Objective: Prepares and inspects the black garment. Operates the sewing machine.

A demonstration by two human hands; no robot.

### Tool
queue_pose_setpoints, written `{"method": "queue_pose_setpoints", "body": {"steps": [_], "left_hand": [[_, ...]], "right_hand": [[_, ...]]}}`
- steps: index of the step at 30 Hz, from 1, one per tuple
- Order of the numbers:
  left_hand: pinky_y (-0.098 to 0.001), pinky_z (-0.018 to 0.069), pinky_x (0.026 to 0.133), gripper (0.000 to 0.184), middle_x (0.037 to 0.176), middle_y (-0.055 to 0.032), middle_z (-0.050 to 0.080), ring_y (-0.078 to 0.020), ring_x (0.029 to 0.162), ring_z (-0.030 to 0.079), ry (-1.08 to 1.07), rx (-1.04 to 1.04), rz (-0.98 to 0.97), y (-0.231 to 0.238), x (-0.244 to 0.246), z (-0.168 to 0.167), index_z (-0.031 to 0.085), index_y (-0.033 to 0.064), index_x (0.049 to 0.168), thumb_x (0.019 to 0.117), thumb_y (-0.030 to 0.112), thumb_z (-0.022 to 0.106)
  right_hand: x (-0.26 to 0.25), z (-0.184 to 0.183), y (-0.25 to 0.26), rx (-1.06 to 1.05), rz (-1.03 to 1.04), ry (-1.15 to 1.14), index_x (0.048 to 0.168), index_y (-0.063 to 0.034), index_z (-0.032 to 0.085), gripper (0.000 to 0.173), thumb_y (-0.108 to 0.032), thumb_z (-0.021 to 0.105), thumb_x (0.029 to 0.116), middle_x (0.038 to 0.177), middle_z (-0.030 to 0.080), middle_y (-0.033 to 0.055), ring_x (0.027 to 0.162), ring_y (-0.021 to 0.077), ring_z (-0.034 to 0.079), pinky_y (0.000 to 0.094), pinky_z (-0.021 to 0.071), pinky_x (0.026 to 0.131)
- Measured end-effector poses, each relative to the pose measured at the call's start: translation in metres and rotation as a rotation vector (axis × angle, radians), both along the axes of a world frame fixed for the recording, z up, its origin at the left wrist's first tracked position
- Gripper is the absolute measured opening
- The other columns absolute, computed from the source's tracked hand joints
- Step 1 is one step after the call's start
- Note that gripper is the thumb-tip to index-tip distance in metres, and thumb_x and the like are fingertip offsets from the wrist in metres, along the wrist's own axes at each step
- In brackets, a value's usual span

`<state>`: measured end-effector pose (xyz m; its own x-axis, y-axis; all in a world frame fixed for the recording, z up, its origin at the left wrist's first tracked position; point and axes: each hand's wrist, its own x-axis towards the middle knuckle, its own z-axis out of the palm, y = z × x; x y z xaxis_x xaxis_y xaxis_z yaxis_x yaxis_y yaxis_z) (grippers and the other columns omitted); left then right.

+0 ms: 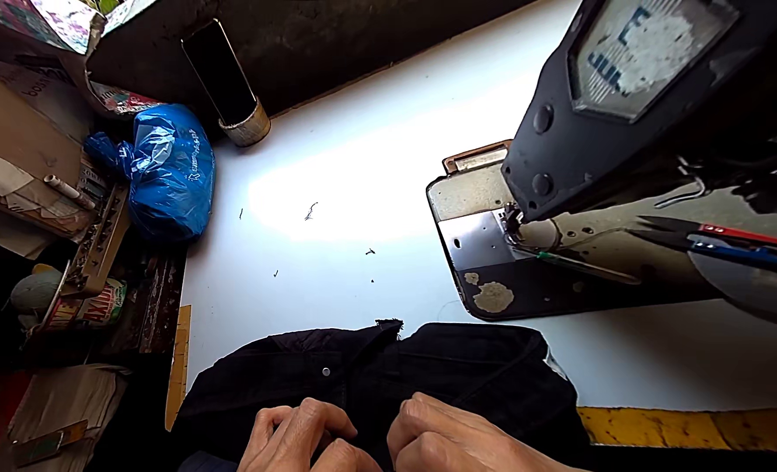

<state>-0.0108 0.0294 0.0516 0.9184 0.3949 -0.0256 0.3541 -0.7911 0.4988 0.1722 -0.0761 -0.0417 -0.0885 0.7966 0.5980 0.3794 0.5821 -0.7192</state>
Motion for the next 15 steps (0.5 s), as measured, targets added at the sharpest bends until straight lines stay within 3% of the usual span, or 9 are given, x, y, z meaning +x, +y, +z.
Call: {"method": "queue_pose_setpoints", "body": {"steps": [7,12,15], "left_hand": [[-0.0373,0.0398,0.090,0.008,0.102,-0.0154,0.071,-0.0207,0.096,0.063,-0.010,-0.002,0.038,-0.001,0.001,-0.003,0.075,0.0076,0.089,0.0907,0.015,0.074],[-0.0355,0.0388,0.089,0.012,0.098,-0.0146,0.065,-0.0172,0.098,0.058,-0.032,-0.363,0.053,0.010,0.002,-0.001,0.071,0.0004,0.088,0.0934,0.010,0.069],[-0.0339,0.0380,0.089,0.012,0.097,-0.0116,0.064,-0.0136,0.098,0.057,-0.050,-0.462,0.067,0.014,0.002,-0.001,0.071,-0.0001,0.089,0.0935,0.010,0.068]], "right_hand": [[-0.001,-0.001,0.001,-0.003,-0.005,0.002,0.097,-0.0049,0.057,0.006,-0.009,0.055,0.1020,0.088,0.058,0.0143,0.086,0.0257,0.058,0.0286,0.0452,0.074],[-0.001,0.002,0.001,-0.001,-0.020,-0.006,0.098,-0.0047,0.058,0.005,-0.007,0.055,0.1012,0.089,0.057,0.0140,0.084,0.0243,0.057,0.0269,0.0453,0.072],[-0.003,0.004,0.003,0.010,-0.036,-0.021,0.099,-0.0048,0.060,0.007,-0.007,0.054,0.1016,0.087,0.055,0.0134,0.082,0.0241,0.056,0.0274,0.0453,0.069]]}}
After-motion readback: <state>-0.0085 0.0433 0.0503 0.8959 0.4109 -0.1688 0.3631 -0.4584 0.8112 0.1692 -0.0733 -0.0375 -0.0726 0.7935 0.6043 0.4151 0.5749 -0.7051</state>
